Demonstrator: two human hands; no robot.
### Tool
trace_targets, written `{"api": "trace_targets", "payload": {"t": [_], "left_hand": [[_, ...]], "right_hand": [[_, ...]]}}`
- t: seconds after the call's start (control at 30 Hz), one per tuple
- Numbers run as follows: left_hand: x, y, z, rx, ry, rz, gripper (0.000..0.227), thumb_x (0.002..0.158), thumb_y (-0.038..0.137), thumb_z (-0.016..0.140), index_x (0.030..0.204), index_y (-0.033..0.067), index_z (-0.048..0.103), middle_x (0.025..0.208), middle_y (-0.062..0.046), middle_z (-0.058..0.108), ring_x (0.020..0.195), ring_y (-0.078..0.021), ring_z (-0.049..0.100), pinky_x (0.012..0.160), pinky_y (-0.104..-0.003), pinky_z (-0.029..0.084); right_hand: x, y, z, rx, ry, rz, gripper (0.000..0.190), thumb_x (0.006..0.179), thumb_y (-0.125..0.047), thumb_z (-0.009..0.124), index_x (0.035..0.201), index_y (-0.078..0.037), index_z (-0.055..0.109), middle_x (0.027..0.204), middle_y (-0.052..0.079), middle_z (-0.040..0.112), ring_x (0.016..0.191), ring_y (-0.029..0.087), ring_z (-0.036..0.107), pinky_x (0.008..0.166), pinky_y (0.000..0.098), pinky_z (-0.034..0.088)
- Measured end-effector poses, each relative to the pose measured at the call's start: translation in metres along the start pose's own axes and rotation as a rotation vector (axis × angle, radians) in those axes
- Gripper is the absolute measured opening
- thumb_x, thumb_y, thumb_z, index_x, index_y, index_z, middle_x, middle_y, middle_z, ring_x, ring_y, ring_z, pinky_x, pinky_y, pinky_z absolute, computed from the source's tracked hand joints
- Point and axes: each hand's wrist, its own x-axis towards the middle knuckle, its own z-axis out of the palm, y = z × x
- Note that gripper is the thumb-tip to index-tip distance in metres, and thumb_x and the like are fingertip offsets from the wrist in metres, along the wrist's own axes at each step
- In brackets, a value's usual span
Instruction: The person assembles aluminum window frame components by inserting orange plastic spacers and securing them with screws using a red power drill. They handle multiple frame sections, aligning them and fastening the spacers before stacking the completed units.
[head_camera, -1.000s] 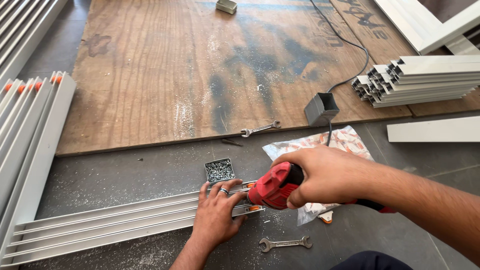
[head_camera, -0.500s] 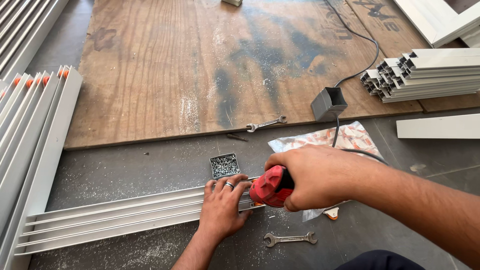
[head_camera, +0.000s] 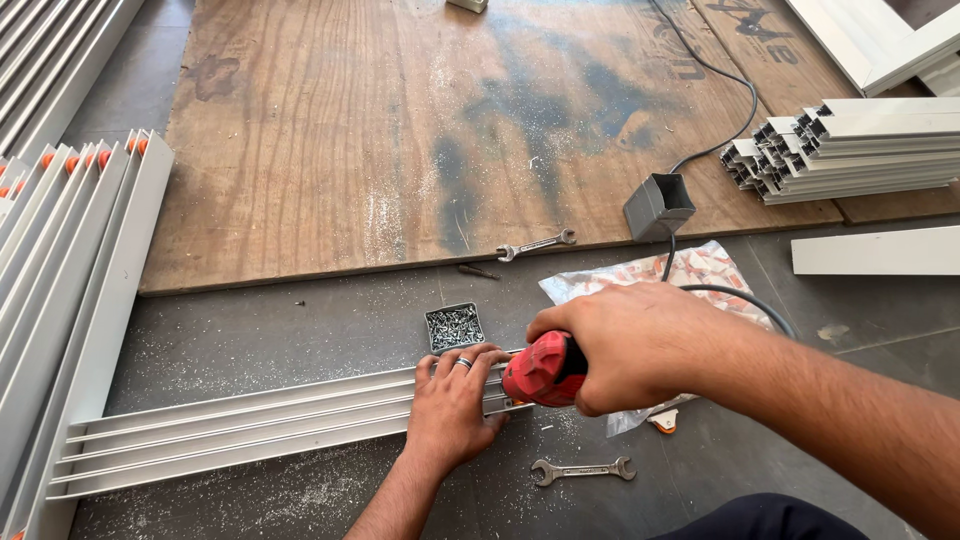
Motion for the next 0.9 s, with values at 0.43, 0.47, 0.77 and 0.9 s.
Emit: {"api": "trace_targets", "payload": {"t": [0.43,0.47,0.77,0.9], "left_hand": [[0.002,0.003,-0.003,0.013,-0.039,-0.019,0.085,0.075,0.037,0.088,0.144,0.0286,0.039,0.148,0.001,0.044,0.142,-0.0208,0.037,0.119,-0.051,0.017],[0.003,0.003,-0.004,0.013,-0.042,-0.019,0.086,0.075,0.037,0.088,0.145,0.0287,0.039,0.149,0.001,0.044,0.142,-0.0210,0.036,0.119,-0.051,0.017],[0.002,0.003,-0.002,0.017,-0.046,-0.033,0.088,0.074,0.037,0.088,0.146,0.0272,0.038,0.150,0.001,0.043,0.143,-0.0205,0.036,0.120,-0.050,0.017],[0.003,0.001,-0.001,0.010,-0.034,-0.027,0.089,0.073,0.036,0.088,0.146,0.0272,0.038,0.149,0.001,0.045,0.142,-0.0195,0.037,0.120,-0.051,0.017]], "right_hand": [[-0.001,-0.002,-0.002,-0.028,-0.020,-0.012,0.073,0.063,-0.025,0.078,0.133,-0.035,0.061,0.115,0.005,0.074,0.110,0.026,0.070,0.097,0.0391,0.055],[-0.002,-0.003,-0.002,-0.033,-0.008,-0.017,0.072,0.064,-0.025,0.078,0.133,-0.035,0.061,0.115,0.005,0.074,0.110,0.026,0.070,0.097,0.0395,0.055],[-0.004,-0.009,-0.004,-0.072,-0.008,-0.028,0.069,0.067,-0.025,0.076,0.133,-0.035,0.062,0.113,0.006,0.074,0.109,0.026,0.070,0.095,0.0407,0.056],[-0.003,-0.010,-0.002,-0.078,-0.005,-0.036,0.069,0.066,-0.023,0.075,0.133,-0.035,0.063,0.111,0.006,0.075,0.108,0.026,0.071,0.093,0.0403,0.056]]}}
